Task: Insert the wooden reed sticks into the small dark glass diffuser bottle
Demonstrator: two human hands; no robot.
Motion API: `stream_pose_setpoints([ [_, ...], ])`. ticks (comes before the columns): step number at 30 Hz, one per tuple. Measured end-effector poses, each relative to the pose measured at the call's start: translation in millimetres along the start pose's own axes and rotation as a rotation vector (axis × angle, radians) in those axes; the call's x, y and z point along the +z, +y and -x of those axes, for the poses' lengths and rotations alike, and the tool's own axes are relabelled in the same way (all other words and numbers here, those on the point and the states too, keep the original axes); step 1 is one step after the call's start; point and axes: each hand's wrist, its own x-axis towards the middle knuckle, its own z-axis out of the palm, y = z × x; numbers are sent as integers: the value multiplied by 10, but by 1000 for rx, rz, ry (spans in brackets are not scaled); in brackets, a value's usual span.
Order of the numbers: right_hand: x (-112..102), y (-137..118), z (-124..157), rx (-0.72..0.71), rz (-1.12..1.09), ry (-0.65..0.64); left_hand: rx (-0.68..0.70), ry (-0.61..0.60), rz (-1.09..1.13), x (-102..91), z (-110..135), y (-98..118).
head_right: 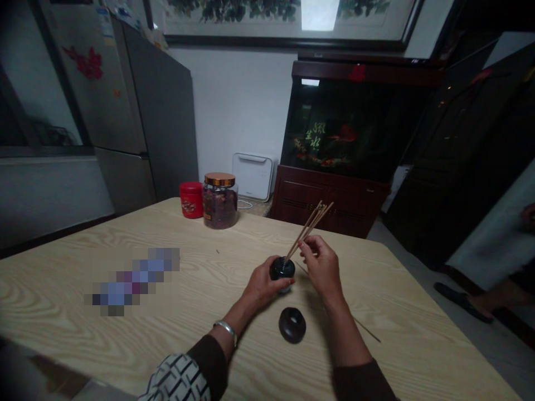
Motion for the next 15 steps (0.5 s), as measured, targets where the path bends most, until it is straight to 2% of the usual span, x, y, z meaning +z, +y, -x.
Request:
stream_pose_setpoints([
  [2,-69,55,17,51,52,-60,-1,0,6,-4,0,4],
  [5,-315,185,36,89,199,-83,-18,-2,17,-2,0,0],
  [9,-661,398,119,143,794,-308,-22,9,29,3,2,-10],
  [12,-727,517,216,256,1135,-480,-27,10,40,3,1,-15],
  [15,-655,576,256,246,1291,-542,-20,2,33,4,-4,-29],
])
